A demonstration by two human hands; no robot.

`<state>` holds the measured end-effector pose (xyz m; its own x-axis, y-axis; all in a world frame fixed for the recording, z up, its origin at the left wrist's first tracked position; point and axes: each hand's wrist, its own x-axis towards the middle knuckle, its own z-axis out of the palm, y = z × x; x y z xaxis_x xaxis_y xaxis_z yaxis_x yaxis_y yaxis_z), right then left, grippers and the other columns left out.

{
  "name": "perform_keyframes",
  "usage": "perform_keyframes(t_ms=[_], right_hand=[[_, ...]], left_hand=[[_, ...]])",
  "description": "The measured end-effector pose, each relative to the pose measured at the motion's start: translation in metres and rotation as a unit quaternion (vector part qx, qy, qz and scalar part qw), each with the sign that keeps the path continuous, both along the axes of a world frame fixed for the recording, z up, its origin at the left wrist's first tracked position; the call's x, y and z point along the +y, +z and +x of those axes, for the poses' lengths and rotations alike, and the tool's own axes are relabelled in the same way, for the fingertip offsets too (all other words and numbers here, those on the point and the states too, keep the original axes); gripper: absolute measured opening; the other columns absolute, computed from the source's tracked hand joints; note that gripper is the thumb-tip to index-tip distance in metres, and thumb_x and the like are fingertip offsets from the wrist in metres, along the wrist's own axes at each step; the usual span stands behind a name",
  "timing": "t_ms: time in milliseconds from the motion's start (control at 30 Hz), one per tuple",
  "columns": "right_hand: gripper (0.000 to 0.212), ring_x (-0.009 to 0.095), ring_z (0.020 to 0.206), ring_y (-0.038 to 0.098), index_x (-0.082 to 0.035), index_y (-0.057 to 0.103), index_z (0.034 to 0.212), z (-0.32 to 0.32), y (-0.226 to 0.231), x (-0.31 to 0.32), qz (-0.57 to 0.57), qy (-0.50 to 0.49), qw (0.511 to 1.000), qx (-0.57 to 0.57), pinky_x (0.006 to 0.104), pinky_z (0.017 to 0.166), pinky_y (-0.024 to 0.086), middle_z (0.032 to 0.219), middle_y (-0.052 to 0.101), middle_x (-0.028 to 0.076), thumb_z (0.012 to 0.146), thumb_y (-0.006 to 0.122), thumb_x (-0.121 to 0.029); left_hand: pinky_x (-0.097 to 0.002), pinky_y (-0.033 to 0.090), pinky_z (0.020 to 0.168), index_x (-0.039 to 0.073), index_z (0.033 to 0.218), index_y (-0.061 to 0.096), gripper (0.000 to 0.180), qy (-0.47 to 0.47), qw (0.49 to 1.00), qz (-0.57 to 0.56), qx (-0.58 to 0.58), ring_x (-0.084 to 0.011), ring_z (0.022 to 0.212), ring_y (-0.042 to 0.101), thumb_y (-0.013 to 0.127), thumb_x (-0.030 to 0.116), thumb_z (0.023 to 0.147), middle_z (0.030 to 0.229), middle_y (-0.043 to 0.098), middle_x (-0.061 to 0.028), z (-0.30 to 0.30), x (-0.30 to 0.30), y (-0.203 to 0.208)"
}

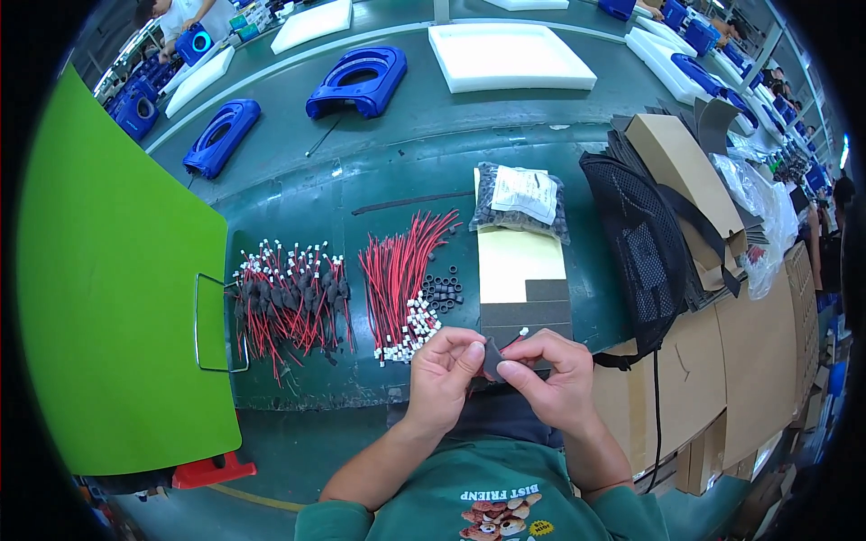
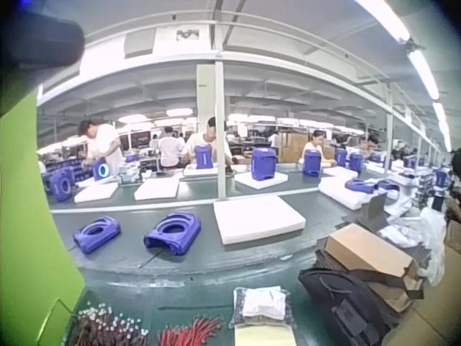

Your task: The person assembles electronic wire harnesses by hand, attaching connectors and labels to wires.

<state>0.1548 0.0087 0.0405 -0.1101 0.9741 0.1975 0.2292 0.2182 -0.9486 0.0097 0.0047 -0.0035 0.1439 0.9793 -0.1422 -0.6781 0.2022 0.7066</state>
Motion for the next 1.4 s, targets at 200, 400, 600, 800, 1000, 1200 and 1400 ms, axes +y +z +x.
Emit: perform_keyframes(t_ms=[200, 400, 600, 800, 1000, 1200, 1400], right_hand=[[0.01, 0.013, 0.06, 0.056, -0.003, 0.064, 0.078, 0.003, 0.0, 0.001, 0.027, 0.007, 1.0, 0.003, 0.0234, 0.055, 0.045, 0.068, 0.062, 0.006, 0.07, 0.069, -0.005], [0.012, 0.016, 0.061, 0.057, -0.004, 0.064, 0.081, 0.003, 0.003, 0.002, 0.04, 0.014, 0.998, -0.041, 0.0261, 0.06, 0.044, 0.07, 0.063, 0.006, 0.07, 0.068, -0.005], [0.013, 0.018, 0.062, 0.059, -0.005, 0.064, 0.082, -0.002, 0.001, 0.002, 0.094, -0.035, 0.99, -0.1, 0.0273, 0.059, 0.044, 0.072, 0.064, 0.006, 0.07, 0.068, -0.005], [0.013, 0.018, 0.061, 0.059, -0.005, 0.064, 0.081, 0.002, 0.0, 0.002, 0.11, -0.027, 0.986, -0.12, 0.0273, 0.057, 0.044, 0.073, 0.064, 0.006, 0.07, 0.068, -0.006], [0.017, 0.013, 0.064, 0.059, 0.0, 0.064, 0.087, -0.007, 0.0, -0.005, 0.029, -0.038, 0.997, -0.062, 0.0223, 0.061, 0.046, 0.076, 0.064, 0.009, 0.07, 0.066, -0.001], [0.021, 0.012, 0.065, 0.061, 0.0, 0.063, 0.095, -0.013, -0.014, -0.012, -0.015, -0.054, 0.991, 0.123, 0.0218, 0.057, 0.047, 0.078, 0.064, 0.011, 0.074, 0.063, 0.0], [0.023, 0.014, 0.064, 0.061, 0.0, 0.063, 0.095, 0.0, -0.008, -0.003, 0.135, -0.039, 0.988, -0.058, 0.0226, 0.057, 0.047, 0.08, 0.064, 0.012, 0.072, 0.065, -0.001]], left_hand=[[-0.0228, 0.048, 0.071, -0.002, 0.101, 0.051, 0.021, -0.114, 0.993, 0.005, -0.041, -0.0111, 0.076, 0.057, 0.058, 0.005, 0.083, 0.086, 0.059, -0.0067, -0.003, 0.001, -0.003], [-0.0226, 0.047, 0.067, 0.0, 0.1, 0.05, 0.018, -0.11, 0.993, 0.001, -0.048, -0.0101, 0.074, 0.054, 0.056, 0.011, 0.086, 0.086, 0.056, -0.0039, 0.003, 0.0, -0.002], [-0.0201, 0.044, 0.061, 0.001, 0.097, 0.052, 0.019, -0.093, 0.996, 0.006, 0.003, -0.007, 0.066, 0.051, 0.051, 0.018, 0.09, 0.078, 0.055, -0.0026, 0.003, -0.002, -0.003], [-0.0177, 0.041, 0.052, 0.0, 0.094, 0.053, 0.02, -0.083, 0.984, 0.057, 0.147, -0.0045, 0.056, 0.048, 0.046, 0.019, 0.092, 0.069, 0.053, -0.0011, 0.0, -0.002, 0.001], [-0.0175, 0.039, 0.051, 0.0, 0.093, 0.051, 0.02, -0.01, 0.986, 0.067, 0.152, -0.0043, 0.055, 0.047, 0.043, 0.018, 0.093, 0.068, 0.051, -0.0007, 0.008, -0.006, 0.002], [-0.0179, 0.04, 0.051, -0.001, 0.095, 0.054, 0.018, 0.068, 0.984, 0.115, 0.121, -0.0052, 0.058, 0.047, 0.046, 0.015, 0.092, 0.072, 0.052, -0.0024, 0.014, -0.004, 0.002], [-0.0185, 0.041, 0.053, -0.003, 0.096, 0.06, 0.015, -0.01, 0.976, 0.152, 0.153, -0.0072, 0.061, 0.05, 0.057, 0.006, 0.084, 0.077, 0.053, -0.0035, 0.003, 0.001, 0.006]])
